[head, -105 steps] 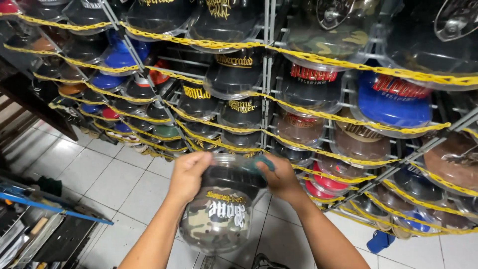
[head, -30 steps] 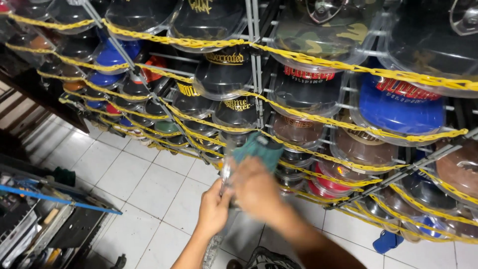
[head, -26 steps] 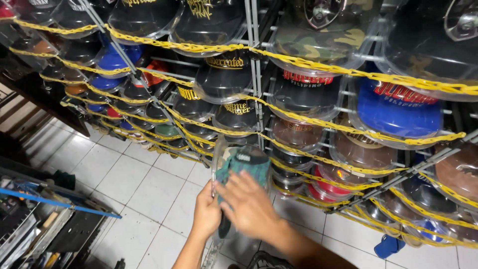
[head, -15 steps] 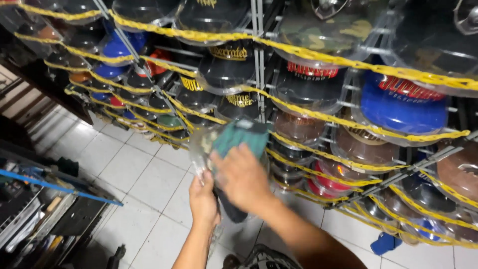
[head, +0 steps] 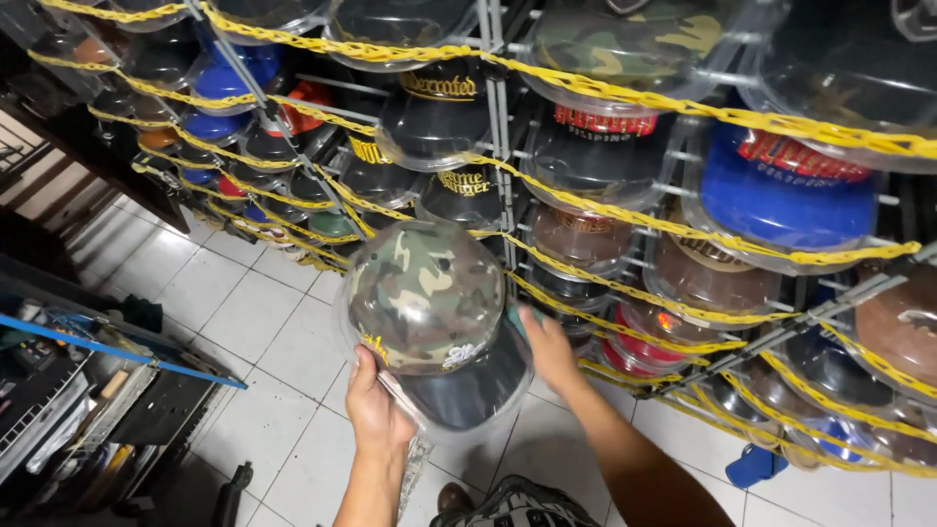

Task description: Cleaning the plastic covers of hats on a display rack using a cloth.

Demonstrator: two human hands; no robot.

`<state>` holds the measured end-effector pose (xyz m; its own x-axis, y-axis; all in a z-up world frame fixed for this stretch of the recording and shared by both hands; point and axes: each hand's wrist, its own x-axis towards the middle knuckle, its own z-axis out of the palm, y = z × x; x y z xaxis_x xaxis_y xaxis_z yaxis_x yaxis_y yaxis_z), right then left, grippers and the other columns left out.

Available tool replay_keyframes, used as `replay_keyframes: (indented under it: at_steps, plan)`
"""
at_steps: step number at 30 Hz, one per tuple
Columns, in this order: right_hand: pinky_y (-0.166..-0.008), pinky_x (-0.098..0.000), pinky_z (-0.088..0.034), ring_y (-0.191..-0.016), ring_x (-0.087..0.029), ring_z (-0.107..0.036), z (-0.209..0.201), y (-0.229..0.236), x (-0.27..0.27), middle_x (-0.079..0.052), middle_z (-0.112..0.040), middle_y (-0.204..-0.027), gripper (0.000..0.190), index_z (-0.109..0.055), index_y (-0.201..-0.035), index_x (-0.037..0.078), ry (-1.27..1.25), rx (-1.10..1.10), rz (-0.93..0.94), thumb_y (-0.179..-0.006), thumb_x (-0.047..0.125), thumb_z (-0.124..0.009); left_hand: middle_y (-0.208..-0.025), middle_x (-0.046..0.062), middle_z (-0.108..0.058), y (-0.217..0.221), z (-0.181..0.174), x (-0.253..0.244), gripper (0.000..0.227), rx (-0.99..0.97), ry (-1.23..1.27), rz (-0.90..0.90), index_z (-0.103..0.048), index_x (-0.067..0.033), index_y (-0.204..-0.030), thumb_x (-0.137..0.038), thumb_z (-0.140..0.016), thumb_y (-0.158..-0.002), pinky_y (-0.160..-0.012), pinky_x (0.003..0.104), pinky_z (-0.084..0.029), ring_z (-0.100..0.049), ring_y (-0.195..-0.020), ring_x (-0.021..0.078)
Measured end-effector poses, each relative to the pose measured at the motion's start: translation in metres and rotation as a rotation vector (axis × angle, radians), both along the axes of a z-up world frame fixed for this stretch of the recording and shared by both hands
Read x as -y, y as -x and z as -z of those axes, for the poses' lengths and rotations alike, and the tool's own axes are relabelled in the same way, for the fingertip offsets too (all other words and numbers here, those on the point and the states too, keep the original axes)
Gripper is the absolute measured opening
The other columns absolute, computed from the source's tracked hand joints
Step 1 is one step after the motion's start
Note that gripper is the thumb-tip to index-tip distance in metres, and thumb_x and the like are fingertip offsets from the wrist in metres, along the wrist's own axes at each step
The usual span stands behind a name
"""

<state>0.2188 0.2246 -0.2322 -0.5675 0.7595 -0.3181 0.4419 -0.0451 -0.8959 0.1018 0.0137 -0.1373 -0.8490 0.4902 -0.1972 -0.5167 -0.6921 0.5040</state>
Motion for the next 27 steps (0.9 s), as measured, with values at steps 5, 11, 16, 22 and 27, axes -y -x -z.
replay_keyframes:
  at_steps: [5,11,16,22,27]
  plan:
    - [-0.098,-0.0320,-0.051,-0.118,-0.020,-0.071,-0.085,-0.021,0.040,-0.005,-0.076,-0.129,0.056,-0.064,-0.141,0.022,-0.213,-0.228,0.064,-0.099,0.049,-0.039,-0.135,0.017,-0.063,-0.007,-0.028,-0.006,0.047,0.049,0.014,-0.080,-0.055,-0.0074,-0.142,-0.036,-0.044,-0.106,-0.108,0.056,-0.047,-0.059,-0.123,0.0370]
    - [-0.045,-0.0328,-0.027,-0.044,-0.013,-0.028,-0.043,-0.058,0.127,0.002,-0.034,-0.055,0.054,-0.042,-0.157,0.011,-0.524,-0.409,0.166,-0.106,0.029,-0.041,-0.133,0.017,-0.065,-0.014,-0.019,-0.003,0.041,0.049,0.000,-0.208,-0.057,-0.0027,-0.136,-0.031,-0.043,-0.109,-0.109,0.052,-0.049,-0.061,-0.122,0.0341]
    - [-0.085,-0.0315,-0.041,-0.095,-0.020,-0.051,-0.064,-0.043,0.093,-0.007,-0.071,-0.128,0.061,-0.047,-0.153,0.014,-0.151,-0.339,0.161,-0.101,0.044,-0.039,-0.131,0.017,-0.066,-0.006,-0.004,0.007,0.042,-0.073,-0.088,-0.134,-0.058,-0.0031,-0.138,-0.029,-0.047,-0.107,-0.107,0.052,-0.050,-0.064,-0.120,0.0347]
    - [-0.071,-0.0464,-0.052,-0.075,-0.027,-0.066,-0.070,0.019,-0.006,-0.012,-0.073,-0.084,0.028,-0.070,-0.090,0.007,0.313,-0.325,0.035,-0.098,0.030,-0.056,-0.107,0.021,-0.075,-0.008,0.034,0.028,0.035,-0.145,0.035,0.083,-0.065,0.0029,-0.122,-0.025,-0.053,-0.105,-0.082,0.050,-0.062,-0.074,-0.090,0.0356]
    - [-0.087,-0.0564,-0.055,-0.111,-0.037,-0.065,-0.145,0.027,0.004,-0.024,-0.066,-0.123,0.043,-0.065,-0.121,0.000,0.728,-0.422,0.297,-0.089,0.028,-0.070,-0.099,0.019,-0.072,-0.007,0.063,0.038,0.021,-0.158,0.154,0.020,-0.063,0.0000,-0.117,-0.014,-0.052,-0.105,-0.084,0.045,-0.060,-0.071,-0.086,0.0305]
